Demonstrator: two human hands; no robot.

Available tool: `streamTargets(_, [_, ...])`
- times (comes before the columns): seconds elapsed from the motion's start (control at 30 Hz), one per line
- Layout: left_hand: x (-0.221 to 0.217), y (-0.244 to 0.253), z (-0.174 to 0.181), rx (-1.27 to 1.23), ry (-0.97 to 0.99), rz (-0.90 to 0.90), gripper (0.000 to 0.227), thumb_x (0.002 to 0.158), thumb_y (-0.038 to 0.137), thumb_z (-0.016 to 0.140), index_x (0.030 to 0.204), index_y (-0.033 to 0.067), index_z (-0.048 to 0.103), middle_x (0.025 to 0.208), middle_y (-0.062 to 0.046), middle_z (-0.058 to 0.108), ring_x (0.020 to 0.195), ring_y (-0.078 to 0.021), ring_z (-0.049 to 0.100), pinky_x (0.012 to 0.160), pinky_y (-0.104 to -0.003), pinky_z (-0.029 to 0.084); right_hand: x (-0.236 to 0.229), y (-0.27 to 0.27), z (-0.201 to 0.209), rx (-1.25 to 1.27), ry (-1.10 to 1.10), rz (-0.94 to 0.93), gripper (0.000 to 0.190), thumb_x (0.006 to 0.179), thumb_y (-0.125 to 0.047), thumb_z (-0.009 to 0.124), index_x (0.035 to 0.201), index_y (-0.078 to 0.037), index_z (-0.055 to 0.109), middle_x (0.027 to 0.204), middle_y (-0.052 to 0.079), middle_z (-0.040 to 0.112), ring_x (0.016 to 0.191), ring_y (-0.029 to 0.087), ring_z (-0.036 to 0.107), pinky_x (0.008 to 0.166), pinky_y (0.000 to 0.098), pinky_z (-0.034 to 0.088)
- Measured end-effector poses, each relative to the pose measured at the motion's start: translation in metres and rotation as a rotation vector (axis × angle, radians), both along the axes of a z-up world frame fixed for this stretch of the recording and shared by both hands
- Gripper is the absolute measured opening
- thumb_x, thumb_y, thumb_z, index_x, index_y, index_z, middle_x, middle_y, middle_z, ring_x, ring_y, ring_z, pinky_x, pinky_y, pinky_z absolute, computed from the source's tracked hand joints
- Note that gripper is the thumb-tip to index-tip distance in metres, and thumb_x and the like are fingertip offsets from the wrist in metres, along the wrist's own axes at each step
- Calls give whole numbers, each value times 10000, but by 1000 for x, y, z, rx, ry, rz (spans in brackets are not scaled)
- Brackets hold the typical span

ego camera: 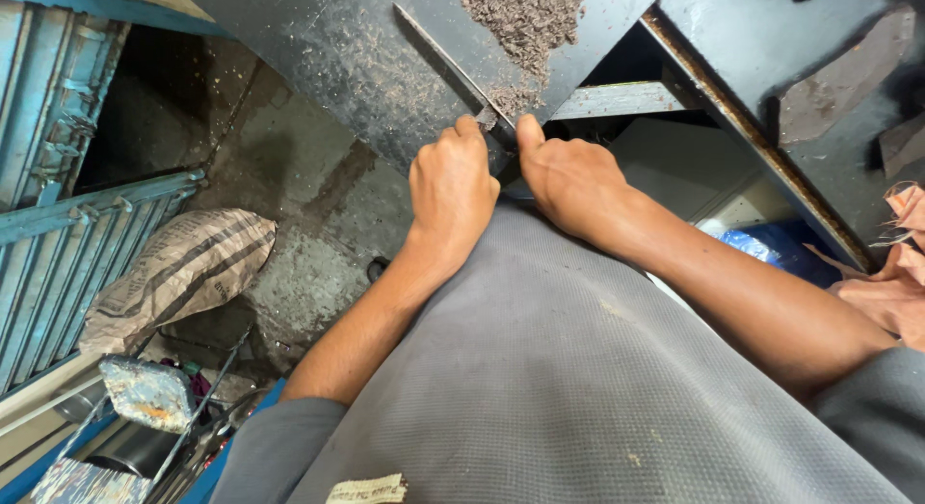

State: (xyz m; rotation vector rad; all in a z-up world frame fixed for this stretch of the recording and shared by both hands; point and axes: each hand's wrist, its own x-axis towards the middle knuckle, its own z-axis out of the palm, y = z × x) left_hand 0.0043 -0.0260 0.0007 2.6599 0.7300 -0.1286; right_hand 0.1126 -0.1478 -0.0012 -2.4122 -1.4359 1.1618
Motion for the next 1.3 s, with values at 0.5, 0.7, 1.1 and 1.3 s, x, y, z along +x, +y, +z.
streamTargets(0.5, [-1,-7,0,15,5,12,271,679,-32,785,881,-31,604,832,-249,700,742,-411,731,656,-454,603,9,-12,0,77,160,-19,369,891,-48,557,1173,82,356,810,274,683,771,477,687,626,554,546])
streamTargets(0.7, [3,-8,3,32,-19,37,333,601,25,820,845,-27,600,789,-251,697,713,-438,714,634,-493,586,-1,1,7,14,-6,-3,237,960,-61,499,1149,44,400,828,262,702,782,447,712,634,548,549])
streamTargets(1.1, [0,-14,-8,82,-17,70,253,672,-35,755,856,11,587,819,-215,700,742,-395,730,659,-457,601,19,-2,25,21,380,-81,393,861,-4,537,1157,158,336,729,274,660,664,444,684,575,541,537])
streamTargets(1.3, [2,-10,-3,42,-21,80,287,646,-2,776,863,-7,588,809,-225,697,724,-415,720,643,-478,592,-3,0,-15,85,51,-4,382,856,-10,582,1168,112,399,807,285,690,754,464,696,598,550,542])
